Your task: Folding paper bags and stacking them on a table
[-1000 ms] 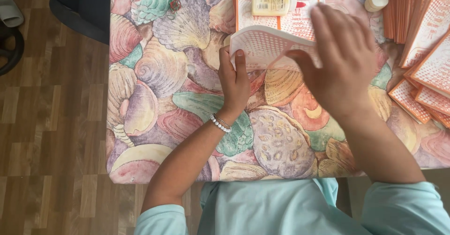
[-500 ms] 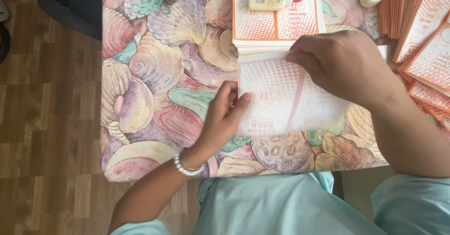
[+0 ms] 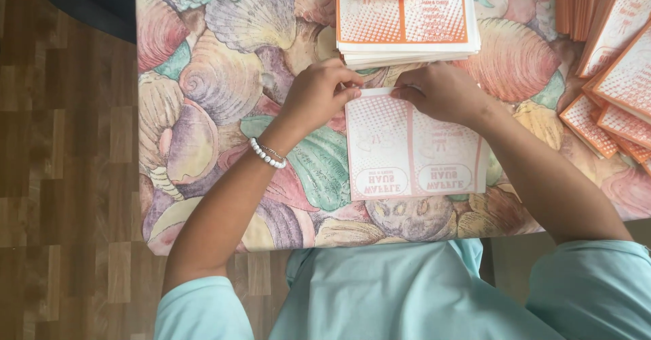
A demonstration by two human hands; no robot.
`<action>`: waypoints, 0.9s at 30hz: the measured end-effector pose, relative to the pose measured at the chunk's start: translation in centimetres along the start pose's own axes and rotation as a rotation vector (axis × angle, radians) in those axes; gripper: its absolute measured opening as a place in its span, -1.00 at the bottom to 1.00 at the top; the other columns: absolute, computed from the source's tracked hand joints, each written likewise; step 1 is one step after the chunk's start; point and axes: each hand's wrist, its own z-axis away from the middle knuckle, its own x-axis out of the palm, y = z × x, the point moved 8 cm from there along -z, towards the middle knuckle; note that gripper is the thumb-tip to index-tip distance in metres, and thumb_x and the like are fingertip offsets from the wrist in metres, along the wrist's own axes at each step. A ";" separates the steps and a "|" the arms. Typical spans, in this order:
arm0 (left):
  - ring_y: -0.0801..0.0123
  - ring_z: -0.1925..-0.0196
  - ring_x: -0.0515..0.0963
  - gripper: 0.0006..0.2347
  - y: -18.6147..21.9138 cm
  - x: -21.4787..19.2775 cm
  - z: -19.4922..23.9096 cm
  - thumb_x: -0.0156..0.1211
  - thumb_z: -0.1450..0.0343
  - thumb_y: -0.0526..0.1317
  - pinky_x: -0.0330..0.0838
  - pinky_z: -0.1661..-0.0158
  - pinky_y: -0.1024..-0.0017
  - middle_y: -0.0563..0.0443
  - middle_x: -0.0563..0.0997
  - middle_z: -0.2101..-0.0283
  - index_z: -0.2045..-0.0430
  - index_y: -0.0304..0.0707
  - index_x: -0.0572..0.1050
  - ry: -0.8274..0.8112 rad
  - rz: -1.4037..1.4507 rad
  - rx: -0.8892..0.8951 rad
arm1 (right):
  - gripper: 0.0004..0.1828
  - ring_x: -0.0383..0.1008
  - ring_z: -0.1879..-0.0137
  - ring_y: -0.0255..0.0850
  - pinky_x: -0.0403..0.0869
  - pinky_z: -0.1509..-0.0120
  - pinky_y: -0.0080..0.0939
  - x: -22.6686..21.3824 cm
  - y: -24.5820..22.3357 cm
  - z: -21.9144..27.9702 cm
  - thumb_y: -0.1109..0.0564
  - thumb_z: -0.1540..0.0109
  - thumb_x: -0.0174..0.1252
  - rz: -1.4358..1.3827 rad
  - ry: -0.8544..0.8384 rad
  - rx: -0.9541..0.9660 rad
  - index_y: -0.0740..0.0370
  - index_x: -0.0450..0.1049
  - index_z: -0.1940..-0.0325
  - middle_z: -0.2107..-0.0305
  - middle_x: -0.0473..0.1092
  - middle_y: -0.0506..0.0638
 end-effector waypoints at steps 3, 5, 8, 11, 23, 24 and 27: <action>0.26 0.37 0.64 -0.87 0.0 0.6 -0.5 0.39 -0.37 -0.19 0.54 0.29 0.21 0.07 0.61 0.33 0.25 -0.05 0.69 -0.019 -0.088 0.006 | -0.76 0.60 0.15 0.31 0.55 0.11 0.32 0.0 -0.3 0.2 0.01 -0.35 0.18 0.037 0.014 -0.033 0.10 0.63 -0.01 0.36 0.57 0.23; 0.15 0.33 0.67 -0.93 -0.3 1.3 -0.9 0.38 -0.37 -0.22 0.56 0.22 0.12 0.08 0.58 0.38 0.33 -0.04 0.68 -0.062 -0.122 -0.008 | -0.79 0.59 0.20 0.31 0.54 0.18 0.30 -0.4 -0.1 0.2 0.01 -0.35 0.18 0.027 0.033 -0.050 0.06 0.64 0.02 0.41 0.56 0.22; 0.18 0.32 0.67 -0.95 -1.0 1.7 -1.0 0.39 -0.35 -0.22 0.57 0.23 0.13 0.13 0.58 0.40 0.37 0.00 0.67 -0.056 -0.139 -0.008 | -0.82 0.62 0.27 0.21 0.57 0.23 0.18 -0.2 0.1 0.2 0.03 -0.37 0.17 0.026 0.042 -0.050 0.06 0.65 0.05 0.45 0.56 0.14; 0.14 0.30 0.66 -0.97 -1.2 2.0 -0.8 0.37 -0.36 -0.21 0.57 0.22 0.09 0.13 0.55 0.40 0.41 0.01 0.64 -0.058 -0.178 0.012 | -0.83 0.61 0.30 0.19 0.56 0.28 0.17 0.3 0.2 0.2 0.04 -0.38 0.17 0.027 0.057 -0.080 0.08 0.64 0.06 0.45 0.56 0.14; 0.17 0.42 0.58 -0.93 0.0 2.3 0.1 0.41 -0.32 -0.36 0.44 0.45 0.21 0.12 0.56 0.41 0.39 -0.20 0.70 0.084 -0.234 0.214 | -0.91 0.45 0.11 -0.02 0.48 0.02 -0.03 -0.6 -1.4 2.4 0.15 -0.39 0.27 0.185 0.387 -0.483 0.19 0.61 0.08 0.22 0.43 -0.03; 0.17 0.42 0.58 -0.93 0.3 2.2 0.1 0.41 -0.32 -0.36 0.44 0.45 0.21 0.12 0.56 0.41 0.39 -0.20 0.70 0.084 -0.232 0.213 | -0.91 0.45 0.11 -0.02 0.48 0.02 -0.03 -0.8 -1.4 2.6 0.15 -0.39 0.27 0.185 0.385 -0.483 0.19 0.61 0.08 0.22 0.43 -0.03; 0.21 0.53 0.49 -0.95 1.6 1.8 0.5 0.37 -0.36 -0.37 0.32 0.61 0.28 0.06 0.46 0.49 0.39 -0.24 0.71 0.108 -0.307 0.283 | -0.75 0.50 0.10 -0.15 0.56 0.28 -0.19 -1.4 -1.7 3.0 0.32 -0.28 0.31 0.302 0.386 -0.484 0.08 0.70 0.02 0.29 0.48 -0.15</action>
